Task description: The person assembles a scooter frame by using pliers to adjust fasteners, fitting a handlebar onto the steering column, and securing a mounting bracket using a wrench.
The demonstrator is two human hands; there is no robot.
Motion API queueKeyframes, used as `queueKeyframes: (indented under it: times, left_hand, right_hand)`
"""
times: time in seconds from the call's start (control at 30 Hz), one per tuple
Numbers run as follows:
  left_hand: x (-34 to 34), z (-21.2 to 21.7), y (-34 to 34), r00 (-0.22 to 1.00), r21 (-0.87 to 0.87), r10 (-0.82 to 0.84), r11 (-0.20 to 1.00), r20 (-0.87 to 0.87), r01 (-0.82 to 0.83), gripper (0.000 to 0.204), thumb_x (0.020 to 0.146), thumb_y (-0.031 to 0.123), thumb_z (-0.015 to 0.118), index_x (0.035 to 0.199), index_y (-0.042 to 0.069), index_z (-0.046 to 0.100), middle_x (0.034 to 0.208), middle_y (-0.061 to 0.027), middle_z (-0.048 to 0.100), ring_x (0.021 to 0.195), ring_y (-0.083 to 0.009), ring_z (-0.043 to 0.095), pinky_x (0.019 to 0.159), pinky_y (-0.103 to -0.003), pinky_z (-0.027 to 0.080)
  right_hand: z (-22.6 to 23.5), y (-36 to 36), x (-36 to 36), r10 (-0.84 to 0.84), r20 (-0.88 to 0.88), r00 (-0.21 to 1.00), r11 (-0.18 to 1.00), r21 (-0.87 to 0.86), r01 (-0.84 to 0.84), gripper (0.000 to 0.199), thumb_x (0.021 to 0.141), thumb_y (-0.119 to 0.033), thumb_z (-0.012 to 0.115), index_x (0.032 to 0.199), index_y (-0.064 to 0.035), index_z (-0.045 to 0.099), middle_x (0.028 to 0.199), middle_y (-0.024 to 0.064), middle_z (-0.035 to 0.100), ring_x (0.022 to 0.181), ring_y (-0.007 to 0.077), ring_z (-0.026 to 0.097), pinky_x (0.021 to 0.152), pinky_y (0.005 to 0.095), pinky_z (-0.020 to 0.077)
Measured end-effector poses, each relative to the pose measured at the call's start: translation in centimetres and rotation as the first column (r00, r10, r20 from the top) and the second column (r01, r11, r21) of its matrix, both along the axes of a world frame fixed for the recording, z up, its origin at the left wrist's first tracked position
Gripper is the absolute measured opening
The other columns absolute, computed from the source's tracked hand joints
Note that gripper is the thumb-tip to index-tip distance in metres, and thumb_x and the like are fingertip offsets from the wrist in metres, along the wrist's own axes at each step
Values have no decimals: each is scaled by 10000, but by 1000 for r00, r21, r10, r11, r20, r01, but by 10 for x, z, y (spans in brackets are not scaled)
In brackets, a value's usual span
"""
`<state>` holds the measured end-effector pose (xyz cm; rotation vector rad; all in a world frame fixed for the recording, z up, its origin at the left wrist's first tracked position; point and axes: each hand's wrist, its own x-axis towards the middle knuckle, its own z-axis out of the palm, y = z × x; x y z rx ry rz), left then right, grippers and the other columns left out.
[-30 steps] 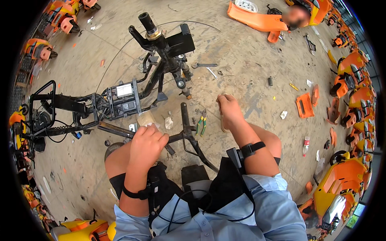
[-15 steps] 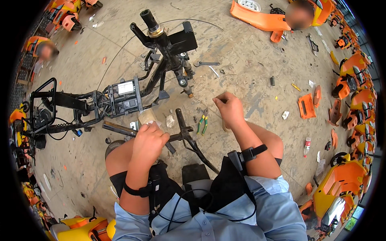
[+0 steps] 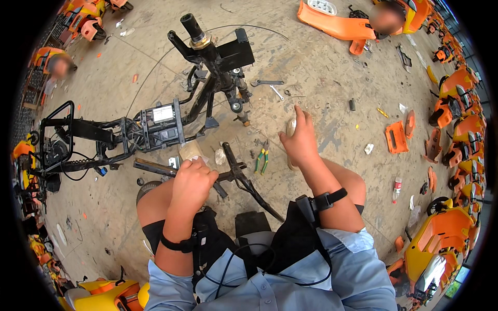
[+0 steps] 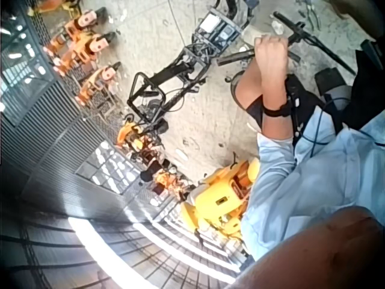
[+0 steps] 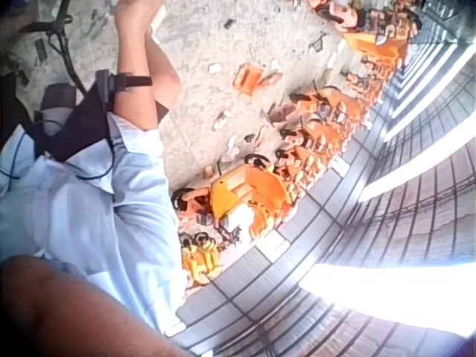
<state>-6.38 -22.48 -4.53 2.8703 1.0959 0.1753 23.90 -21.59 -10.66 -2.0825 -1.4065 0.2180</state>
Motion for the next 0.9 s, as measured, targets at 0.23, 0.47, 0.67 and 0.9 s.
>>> queueKeyframes:
  times: [0.23, 0.47, 0.67, 0.9]
  left_hand:
    - [-4, -4, -3, 992, -19, 127, 992, 12, -126, 71, 657, 70, 643, 719, 90, 670, 662, -61, 609, 763, -241, 646, 697, -365, 468]
    - [-11, 7, 5, 937, -172, 349, 924, 17, -341, 243, 711, 243, 802, 910, 112, 751, 731, -129, 686, 722, -328, 673, 669, -444, 510]
    - [-11, 18, 6, 875, -194, 469, 875, 116, -443, 186, 652, 147, 755, 822, 85, 711, 750, -112, 683, 742, -321, 666, 685, -419, 520]
    - [-20, 30, 7, 780, -209, 623, 771, 50, -602, 241, 699, 235, 776, 896, 97, 766, 763, -167, 691, 746, -350, 672, 678, -428, 522]
  right_hand:
    - [53, 5, 16, -121, -491, 862, 959, -283, -27, 285, 941, -224, 640, 1139, -21, 616, 1105, 178, 661, 939, 307, 632, 803, 383, 503]
    - [155, -25, -10, 42, -557, 830, 979, -144, -145, 279, 935, -216, 660, 1120, -8, 636, 1019, 135, 681, 914, 226, 640, 780, 342, 508]
    - [80, -25, -1, 305, -191, 933, 897, -271, -348, 462, 883, -397, 712, 1126, -9, 654, 1122, 211, 673, 1052, 383, 635, 876, 448, 510]
    - [42, -27, 4, 535, -129, 835, 688, -507, -519, 645, 760, -493, 798, 1208, -56, 641, 1109, 178, 663, 1109, 379, 602, 957, 468, 465]
